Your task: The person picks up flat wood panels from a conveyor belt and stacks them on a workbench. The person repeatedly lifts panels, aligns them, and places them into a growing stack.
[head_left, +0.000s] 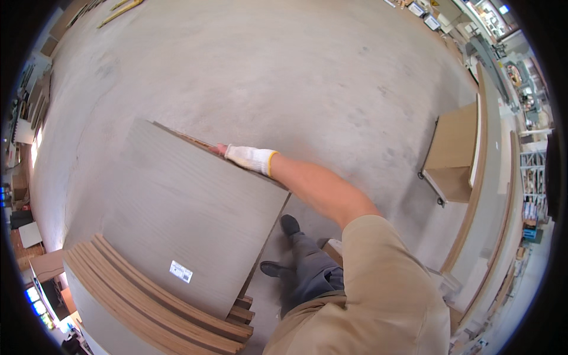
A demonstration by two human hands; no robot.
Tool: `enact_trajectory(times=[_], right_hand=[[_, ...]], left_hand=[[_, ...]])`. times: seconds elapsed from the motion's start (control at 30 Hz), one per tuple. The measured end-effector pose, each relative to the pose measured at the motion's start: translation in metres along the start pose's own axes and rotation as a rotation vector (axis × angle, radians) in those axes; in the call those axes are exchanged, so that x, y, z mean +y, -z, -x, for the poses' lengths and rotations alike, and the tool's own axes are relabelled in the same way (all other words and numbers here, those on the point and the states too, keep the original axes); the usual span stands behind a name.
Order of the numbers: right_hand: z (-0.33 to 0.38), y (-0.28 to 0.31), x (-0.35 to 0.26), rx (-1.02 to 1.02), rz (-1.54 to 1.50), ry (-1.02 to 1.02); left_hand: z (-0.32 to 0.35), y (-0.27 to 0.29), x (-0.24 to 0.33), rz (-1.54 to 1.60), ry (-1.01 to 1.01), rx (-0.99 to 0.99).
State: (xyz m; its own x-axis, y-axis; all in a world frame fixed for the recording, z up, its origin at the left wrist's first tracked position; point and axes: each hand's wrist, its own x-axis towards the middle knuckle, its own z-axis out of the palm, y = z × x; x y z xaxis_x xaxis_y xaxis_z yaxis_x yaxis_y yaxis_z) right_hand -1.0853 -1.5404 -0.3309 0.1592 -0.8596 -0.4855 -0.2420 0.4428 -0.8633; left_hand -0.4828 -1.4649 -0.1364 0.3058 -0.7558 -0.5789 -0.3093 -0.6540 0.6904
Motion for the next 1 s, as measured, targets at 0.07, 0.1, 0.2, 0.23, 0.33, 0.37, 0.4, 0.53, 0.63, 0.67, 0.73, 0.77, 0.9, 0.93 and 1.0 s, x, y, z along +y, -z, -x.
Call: enact_trajectory(times=[0.07,0.1,0.2,0.23,0.33,0.37,0.4,0.53,0.63,0.67,0.73,0.77,0.9,0.93,1.0], right_hand=[[0.008,-0.002,-0.002,0.034,-0.034,-0.016],[0.011,0.002,-0.002,0.055,-0.053,-0.022],[0.012,0.028,0.007,0.128,-0.184,-0.139],[0.011,0.032,0.013,0.176,-0.319,-0.181],[0.011,0.013,0.030,0.061,-0.144,-0.039],[0.010,-0.016,0.029,0.101,-0.262,-0.004],[0.009,-0.031,0.033,0.050,-0.434,-0.087],[0.011,-0.044,0.035,0.109,-0.310,0.045],[0.022,0.004,0.019,-0.051,-0.190,-0.030],[0.028,0.003,0.003,-0.027,-0.048,-0.101],[0.040,0.019,-0.021,-0.077,-0.103,-0.048],[0.042,0.013,-0.039,0.021,-0.273,-0.122],[0.044,-0.004,-0.092,0.064,0.156,-0.044],[0.050,-0.002,-0.088,0.115,0.202,-0.065],[0.066,0.028,-0.066,0.301,0.306,-0.006]], left_hand=[[-0.010,-0.032,0.016,-0.033,-0.020,-0.044],[-0.014,-0.044,0.022,-0.052,-0.028,-0.065],[-0.022,-0.064,0.036,-0.103,-0.042,-0.108],[-0.024,-0.068,0.039,-0.115,-0.044,-0.114],[-0.023,-0.081,0.047,-0.142,-0.049,-0.129],[-0.023,-0.089,0.050,-0.142,-0.054,-0.138],[-0.024,-0.100,0.054,-0.148,-0.055,-0.149],[-0.040,-0.159,0.071,-0.153,-0.077,-0.233],[-0.048,-0.179,0.079,-0.126,-0.113,-0.264],[-0.048,-0.176,0.079,-0.120,-0.122,-0.266],[-0.047,-0.165,0.077,-0.117,-0.138,-0.250],[-0.045,-0.155,0.075,-0.114,-0.147,-0.238],[-0.018,-0.108,0.072,-0.079,-0.198,-0.178],[-0.004,-0.090,0.069,-0.063,-0.207,-0.154],[0.025,-0.041,0.060,-0.031,-0.237,-0.096]])
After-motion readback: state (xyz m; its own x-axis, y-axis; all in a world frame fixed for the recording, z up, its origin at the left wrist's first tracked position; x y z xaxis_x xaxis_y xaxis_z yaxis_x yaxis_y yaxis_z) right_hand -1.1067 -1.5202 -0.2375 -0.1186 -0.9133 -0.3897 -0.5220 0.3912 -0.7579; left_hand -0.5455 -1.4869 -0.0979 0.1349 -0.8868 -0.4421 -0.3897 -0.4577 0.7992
